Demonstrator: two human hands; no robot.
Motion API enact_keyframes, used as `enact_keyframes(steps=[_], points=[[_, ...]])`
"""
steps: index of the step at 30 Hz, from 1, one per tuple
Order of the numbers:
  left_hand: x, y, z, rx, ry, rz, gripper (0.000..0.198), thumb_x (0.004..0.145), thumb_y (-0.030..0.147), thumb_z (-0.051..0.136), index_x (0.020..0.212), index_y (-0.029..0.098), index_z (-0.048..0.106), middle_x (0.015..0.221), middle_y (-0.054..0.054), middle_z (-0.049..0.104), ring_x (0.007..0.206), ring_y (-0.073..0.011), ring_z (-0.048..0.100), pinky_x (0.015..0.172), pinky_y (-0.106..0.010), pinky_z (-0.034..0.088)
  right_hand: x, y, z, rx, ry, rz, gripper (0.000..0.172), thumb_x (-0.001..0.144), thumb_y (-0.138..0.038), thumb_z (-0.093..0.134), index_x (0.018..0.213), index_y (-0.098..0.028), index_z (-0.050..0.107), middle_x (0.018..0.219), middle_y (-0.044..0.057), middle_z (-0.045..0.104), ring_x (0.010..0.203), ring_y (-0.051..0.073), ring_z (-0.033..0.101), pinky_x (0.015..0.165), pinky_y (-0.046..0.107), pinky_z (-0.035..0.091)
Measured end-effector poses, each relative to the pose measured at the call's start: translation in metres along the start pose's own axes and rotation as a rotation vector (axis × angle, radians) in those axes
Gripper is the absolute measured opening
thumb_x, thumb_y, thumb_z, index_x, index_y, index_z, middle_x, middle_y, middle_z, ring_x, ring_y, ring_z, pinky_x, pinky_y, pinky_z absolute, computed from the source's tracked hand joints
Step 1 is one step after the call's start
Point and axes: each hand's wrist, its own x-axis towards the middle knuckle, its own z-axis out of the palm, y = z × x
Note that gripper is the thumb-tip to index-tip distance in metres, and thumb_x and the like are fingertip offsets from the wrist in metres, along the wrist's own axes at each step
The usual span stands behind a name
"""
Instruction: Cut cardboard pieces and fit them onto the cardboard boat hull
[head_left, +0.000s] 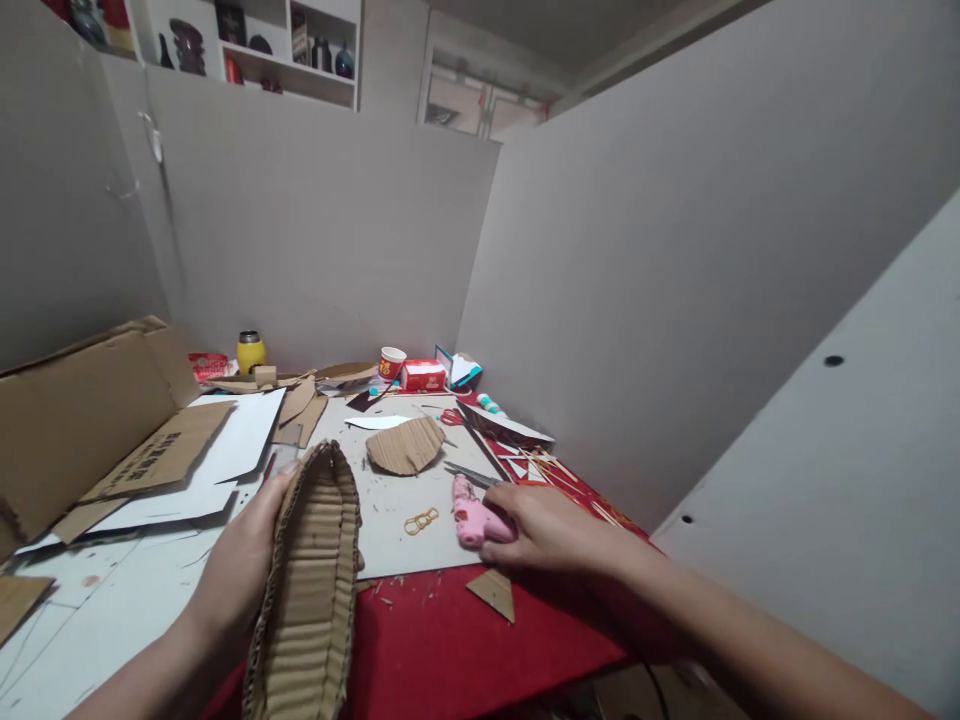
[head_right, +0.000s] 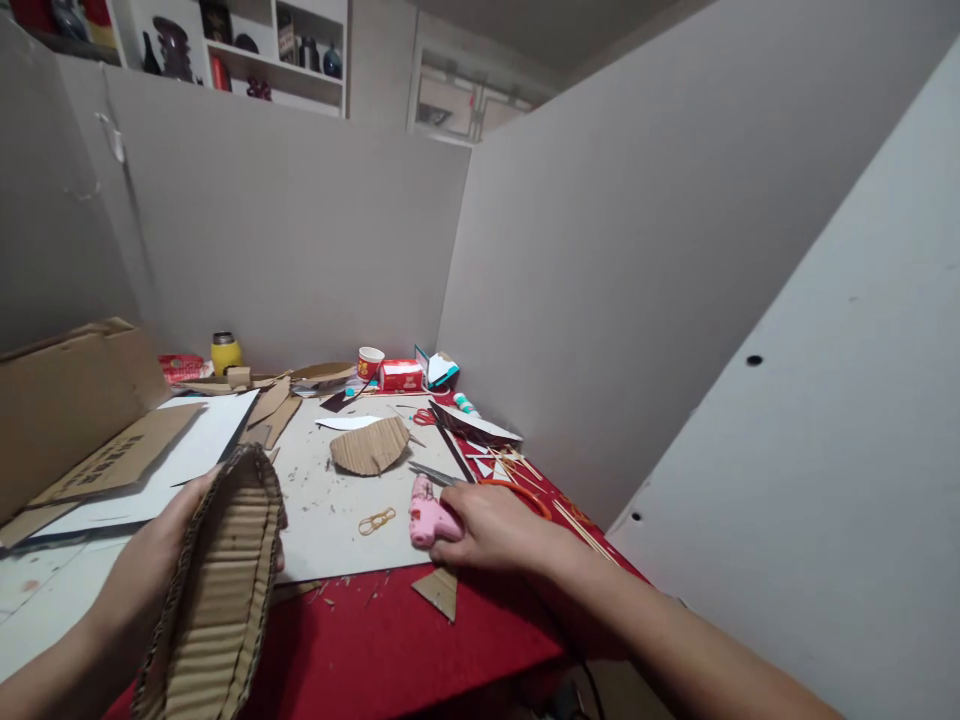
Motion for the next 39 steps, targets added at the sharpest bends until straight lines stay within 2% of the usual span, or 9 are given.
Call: enact_keyframes(steps=[2, 6, 12, 21, 23, 26, 29, 35, 39], points=[[-0.001, -0.002, 0.006, -0.175, -0.069, -0.199, 0.031, 0.072, 0.041, 0.064, 0.095, 0.021, 0.068, 0.088, -0.005, 0.075, 0.084, -0.0273, 0.070, 0.063, -0.030, 0.056, -0.004, -0.005, -0.017, 0.075, -0.007, -0.067, 0.031, 0.071, -0.042, 0.069, 0.087, -0.015, 0.065, 0.088, 0.010, 0.066, 0.074, 0.021, 0.059, 0.062, 0.029, 0.041], [-0.001, -0.002, 0.022, -0.423, -0.244, -0.486, 0.035, 0.076, 0.042, 0.063, 0.098, 0.017, 0.067, 0.077, -0.005, 0.074, 0.064, -0.0237, 0.070, 0.055, -0.032, 0.055, -0.001, -0.036, -0.039, 0.538, 0.210, -0.132, 0.023, 0.087, -0.034, 0.056, 0.094, -0.015, 0.067, 0.085, 0.007, 0.066, 0.072, 0.015, 0.059, 0.066, 0.027, 0.046], [-0.004, -0.006, 0.036, -0.459, -0.301, -0.443, 0.031, 0.075, 0.039, 0.066, 0.097, 0.017, 0.068, 0.073, -0.001, 0.073, 0.061, -0.0198, 0.068, 0.054, -0.028, 0.054, 0.028, -0.086, -0.034, 1.071, 0.370, -0.185, 0.028, 0.079, -0.037, 0.067, 0.093, -0.013, 0.069, 0.076, 0.003, 0.066, 0.063, 0.011, 0.056, 0.058, 0.025, 0.046], [-0.002, -0.018, 0.051, -0.506, -0.465, -0.629, 0.022, 0.082, 0.039, 0.055, 0.086, 0.021, 0.065, 0.060, 0.000, 0.066, 0.049, -0.0194, 0.062, 0.051, -0.032, 0.051, 0.050, -0.097, -0.031, 1.174, 0.148, -0.116, 0.005, 0.075, -0.011, 0.061, 0.075, -0.013, 0.065, 0.060, -0.005, 0.055, 0.052, 0.006, 0.047, 0.052, 0.019, 0.040], [0.004, -0.025, 0.051, -0.452, -0.467, -0.579, 0.023, 0.083, 0.039, 0.052, 0.084, 0.020, 0.065, 0.066, -0.002, 0.068, 0.059, -0.0198, 0.063, 0.060, -0.032, 0.052, 0.058, -0.095, -0.024, 1.213, 0.090, -0.084, 0.005, 0.073, -0.010, 0.060, 0.074, -0.013, 0.064, 0.059, -0.005, 0.055, 0.051, 0.006, 0.047, 0.050, 0.019, 0.039], [0.017, -0.037, 0.044, -0.197, -0.432, -0.302, 0.022, 0.083, 0.038, 0.054, 0.080, 0.019, 0.066, 0.078, -0.003, 0.068, 0.079, -0.0211, 0.062, 0.072, -0.030, 0.049, 0.073, -0.089, -0.010, 1.228, -0.016, -0.061, 0.003, 0.073, -0.012, 0.061, 0.072, -0.013, 0.063, 0.058, -0.005, 0.054, 0.051, 0.006, 0.045, 0.050, 0.019, 0.038], [0.032, -0.043, 0.034, 0.038, -0.376, -0.108, 0.024, 0.084, 0.041, 0.053, 0.077, 0.019, 0.063, 0.072, -0.002, 0.063, 0.072, -0.0193, 0.057, 0.064, -0.028, 0.045, 0.089, -0.081, 0.005, 1.149, -0.097, -0.091, 0.004, 0.074, -0.011, 0.060, 0.073, -0.013, 0.064, 0.059, -0.005, 0.054, 0.053, 0.007, 0.045, 0.052, 0.019, 0.036], [0.054, -0.042, 0.033, 0.318, -0.473, 0.003, 0.020, 0.080, 0.035, 0.057, 0.068, 0.019, 0.057, 0.059, 0.002, 0.054, 0.058, -0.0152, 0.049, 0.055, -0.025, 0.037, 0.115, -0.073, 0.019, 0.947, -0.164, -0.174, 0.008, 0.077, -0.009, 0.059, 0.076, -0.011, 0.066, 0.060, -0.005, 0.051, 0.058, 0.008, 0.045, 0.054, 0.019, 0.035], [0.065, -0.053, 0.039, 0.360, -0.482, -0.011, 0.013, 0.078, 0.030, 0.057, 0.072, 0.019, 0.061, 0.060, 0.002, 0.057, 0.058, -0.0158, 0.052, 0.056, -0.025, 0.038, 0.118, -0.066, 0.015, 0.784, -0.161, -0.194, 0.021, 0.077, -0.020, 0.066, 0.096, -0.010, 0.069, 0.070, 0.000, 0.061, 0.063, 0.011, 0.050, 0.058, 0.021, 0.037]])
